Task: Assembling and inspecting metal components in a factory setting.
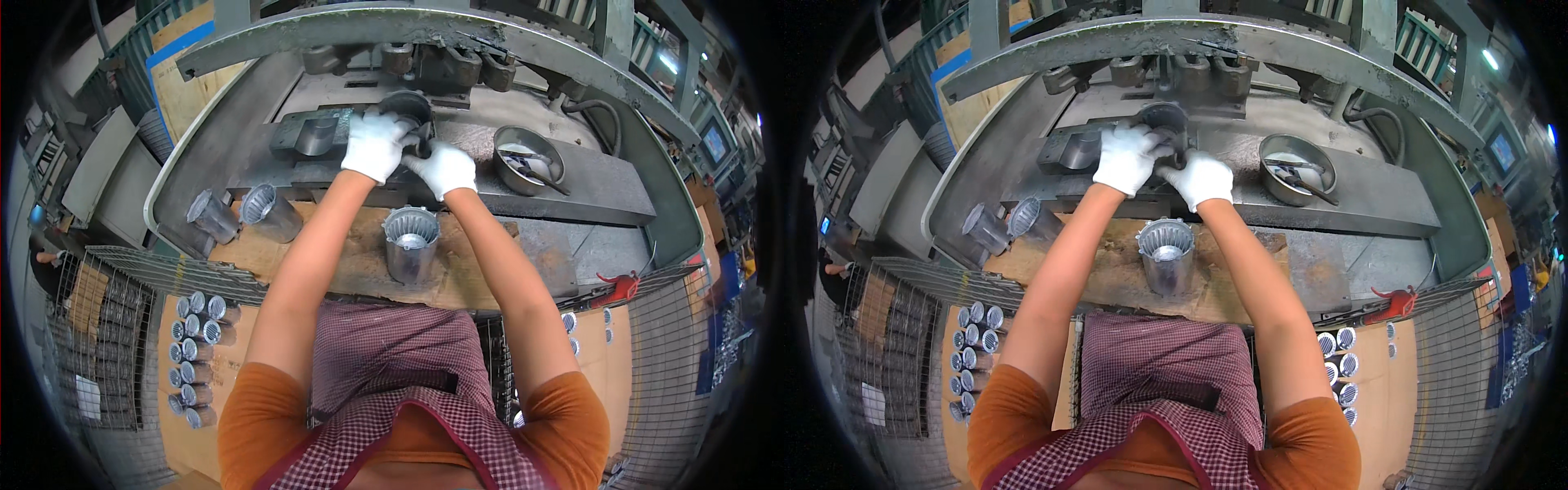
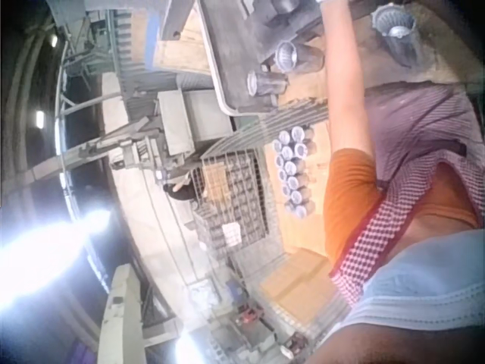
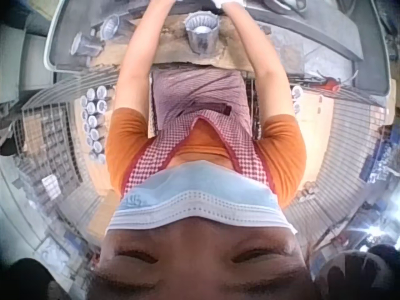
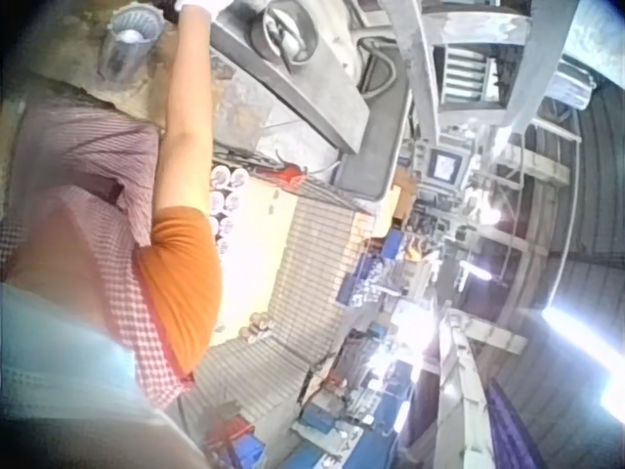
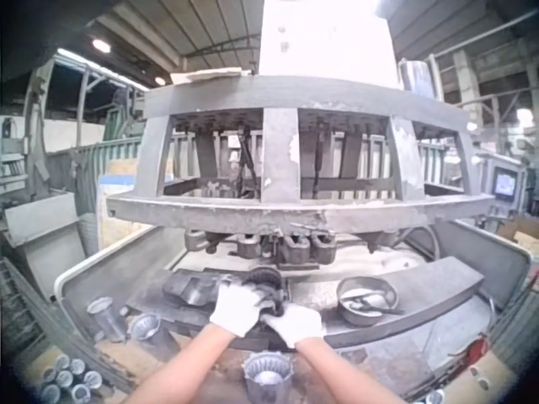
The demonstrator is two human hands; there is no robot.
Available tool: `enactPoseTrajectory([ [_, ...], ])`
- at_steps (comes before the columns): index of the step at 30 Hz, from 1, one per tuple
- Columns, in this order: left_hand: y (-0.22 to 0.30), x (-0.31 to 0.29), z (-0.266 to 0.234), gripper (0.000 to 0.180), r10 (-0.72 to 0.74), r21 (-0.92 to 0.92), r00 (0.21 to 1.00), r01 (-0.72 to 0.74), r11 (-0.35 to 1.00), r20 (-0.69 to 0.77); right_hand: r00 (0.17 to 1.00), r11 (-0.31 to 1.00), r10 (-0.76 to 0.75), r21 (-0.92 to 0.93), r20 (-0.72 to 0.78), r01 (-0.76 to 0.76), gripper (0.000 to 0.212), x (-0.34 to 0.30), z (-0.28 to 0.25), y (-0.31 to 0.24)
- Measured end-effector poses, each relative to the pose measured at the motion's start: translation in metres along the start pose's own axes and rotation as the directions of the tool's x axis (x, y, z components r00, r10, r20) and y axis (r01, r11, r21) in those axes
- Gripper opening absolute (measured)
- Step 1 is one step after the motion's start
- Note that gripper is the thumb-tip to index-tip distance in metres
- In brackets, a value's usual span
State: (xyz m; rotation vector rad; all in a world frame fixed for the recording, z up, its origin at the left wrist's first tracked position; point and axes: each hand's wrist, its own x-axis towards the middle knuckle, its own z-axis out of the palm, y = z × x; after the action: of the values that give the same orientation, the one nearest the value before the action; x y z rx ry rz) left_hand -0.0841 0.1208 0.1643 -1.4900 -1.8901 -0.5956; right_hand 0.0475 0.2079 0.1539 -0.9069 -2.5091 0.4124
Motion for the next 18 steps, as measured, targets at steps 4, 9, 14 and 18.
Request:
enactPoseTrajectory([
  [4,-0.001,0.005,-0.030,0.038,-0.057,-0.039,0.995,0.061,0.997,0.080,0.999,0.997,0.037,-0.072,0.028,-0.035,0.050,0.020,0.005,0.004],
  [9,-0.067,-0.035,-0.084,0.041,-0.318,-0.084,0.945,0.324,0.942,0.082,0.998,0.988,-0.059,-0.144,-0.007,0.057,0.040,0.027,0.025,0.004],
  [14,-0.114,-0.074,-0.126,0.069,-0.618,0.194,0.668,0.599,0.777,0.413,0.992,0.962,-0.124,-0.248,-0.028,0.113,0.040,0.033,0.026,0.017],
  [18,-0.119,-0.109,-0.107,0.085,-0.617,0.305,0.410,0.606,0.735,0.672,0.998,0.984,-0.052,-0.171,-0.047,0.043,0.040,0.019,0.022,0.010],
])
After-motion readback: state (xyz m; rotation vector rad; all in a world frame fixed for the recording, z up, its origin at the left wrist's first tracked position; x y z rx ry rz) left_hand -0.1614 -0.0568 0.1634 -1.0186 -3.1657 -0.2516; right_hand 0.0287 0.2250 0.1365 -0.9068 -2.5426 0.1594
